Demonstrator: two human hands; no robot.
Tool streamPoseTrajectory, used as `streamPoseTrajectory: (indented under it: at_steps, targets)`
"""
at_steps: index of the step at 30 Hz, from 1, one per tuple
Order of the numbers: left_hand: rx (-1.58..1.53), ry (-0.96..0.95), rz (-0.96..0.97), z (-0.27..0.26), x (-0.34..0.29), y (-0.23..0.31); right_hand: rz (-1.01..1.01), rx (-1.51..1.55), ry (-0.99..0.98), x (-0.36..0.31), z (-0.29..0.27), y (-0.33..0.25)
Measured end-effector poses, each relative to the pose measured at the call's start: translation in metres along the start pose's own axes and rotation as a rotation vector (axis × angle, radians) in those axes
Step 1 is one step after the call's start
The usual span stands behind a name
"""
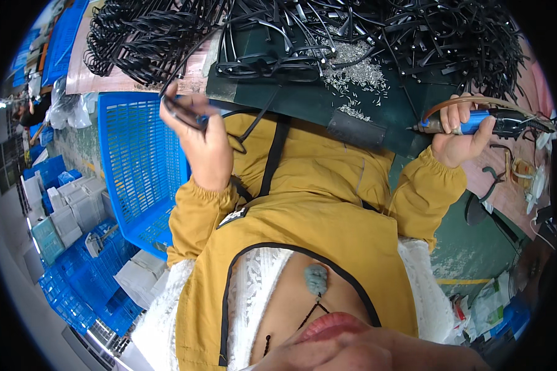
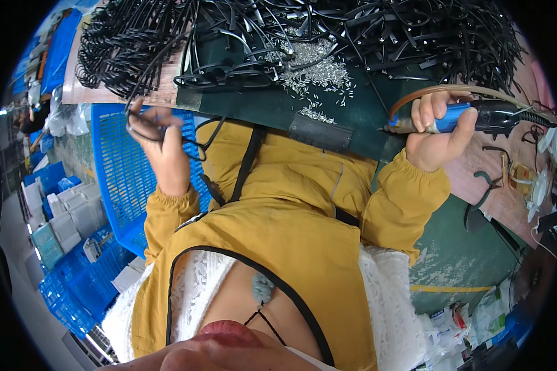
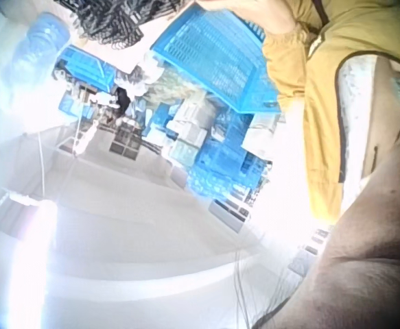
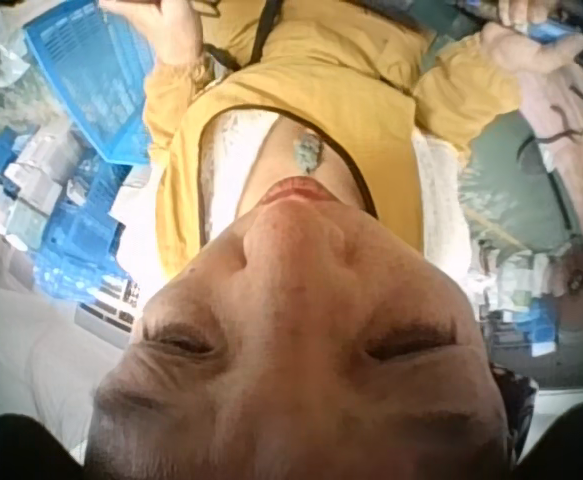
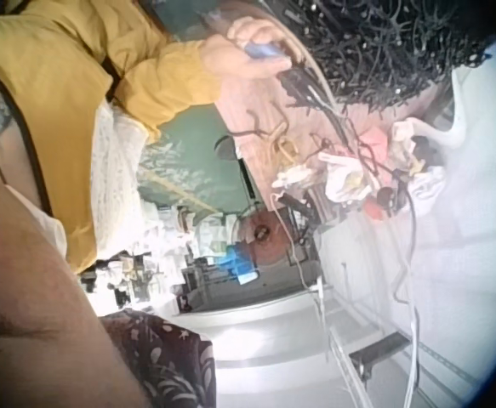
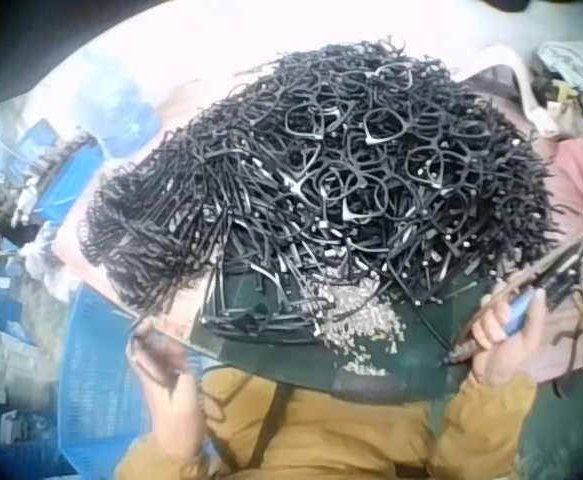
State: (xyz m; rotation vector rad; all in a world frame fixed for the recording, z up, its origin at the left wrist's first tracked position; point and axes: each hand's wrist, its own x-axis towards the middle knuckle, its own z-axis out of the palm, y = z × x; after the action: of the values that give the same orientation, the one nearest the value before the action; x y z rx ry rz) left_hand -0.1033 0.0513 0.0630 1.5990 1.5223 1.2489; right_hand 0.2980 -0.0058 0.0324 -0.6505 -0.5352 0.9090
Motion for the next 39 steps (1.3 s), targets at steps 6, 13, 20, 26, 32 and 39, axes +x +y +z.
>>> streamPoseTrajectory:
  at_steps: [6,13,20,26,32,39]
  targets:
    - [0.016,0.065,0.042,0.047,0.041,-0.009,-0.048,0.025,0.014,-0.011,-0.004,0.004]
    - [0.808,-0.116,0.71,0.046,0.04,0.022,-0.045,-0.021,-0.027,-0.011,-0.003,0.003]
    - [0.859,-0.194,0.608,0.058,0.065,0.03,-0.189,-0.242,0.022,-0.007,-0.007,0.003]
    - [0.992,-0.178,0.623,0.062,0.042,0.024,-0.436,-1.247,-0.222,0.023,-0.01,-0.024]
    - [0.567,-0.189,0.663,0.083,0.053,0.009,-0.442,-1.577,-0.746,0.061,-0.005,0.007]
    - [0.68,-0.114,0.595,0.061,0.08,-0.002,-0.405,-1.313,-0.372,0.055,-0.018,0.012]
